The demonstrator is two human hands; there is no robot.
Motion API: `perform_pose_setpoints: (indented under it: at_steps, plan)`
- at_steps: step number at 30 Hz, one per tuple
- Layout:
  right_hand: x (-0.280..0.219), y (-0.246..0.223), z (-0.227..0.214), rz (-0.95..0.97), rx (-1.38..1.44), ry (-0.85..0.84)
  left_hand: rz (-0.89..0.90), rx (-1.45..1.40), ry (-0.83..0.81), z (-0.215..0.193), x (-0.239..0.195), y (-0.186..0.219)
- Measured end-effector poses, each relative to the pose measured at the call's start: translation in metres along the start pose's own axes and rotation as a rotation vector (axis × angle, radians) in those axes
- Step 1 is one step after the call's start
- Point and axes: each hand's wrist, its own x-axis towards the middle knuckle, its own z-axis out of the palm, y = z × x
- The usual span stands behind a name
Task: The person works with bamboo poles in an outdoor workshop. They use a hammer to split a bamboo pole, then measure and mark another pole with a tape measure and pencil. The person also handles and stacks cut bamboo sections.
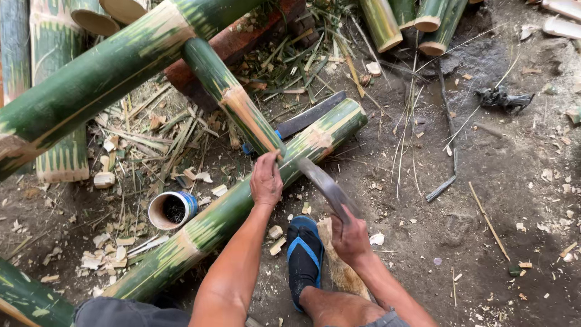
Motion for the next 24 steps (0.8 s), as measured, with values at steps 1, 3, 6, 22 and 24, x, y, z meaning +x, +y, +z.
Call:
perform_pose_setpoints:
  at_steps: [1, 3, 6, 22, 24]
  plan:
    - [0.001, 0.000, 0.000, -0.285, 0.024, 0.130, -0.022, -0.007, 0.017, 0.000, -0.001, -0.001]
    - [-0.001, 0.001, 0.004, 0.073, -0.236, -0.102, 0.031, 0.008, 0.026, -0.002, -0.007, -0.003]
    - [0.007, 0.011, 0.006, 0.238, -0.267, -0.119, 0.002, -0.011, 0.009, 0.001, -0.001, -0.006]
    - [0.023, 0.035, 0.028, 0.034, -0.191, -0.044, 0.091, -0.049, 0.008, 0.003, -0.003, -0.020]
    - [0.023, 0.039, 0.029, 0.160, -0.317, -0.105, 0.097, -0.040, 0.008, 0.000, -0.004, -0.017]
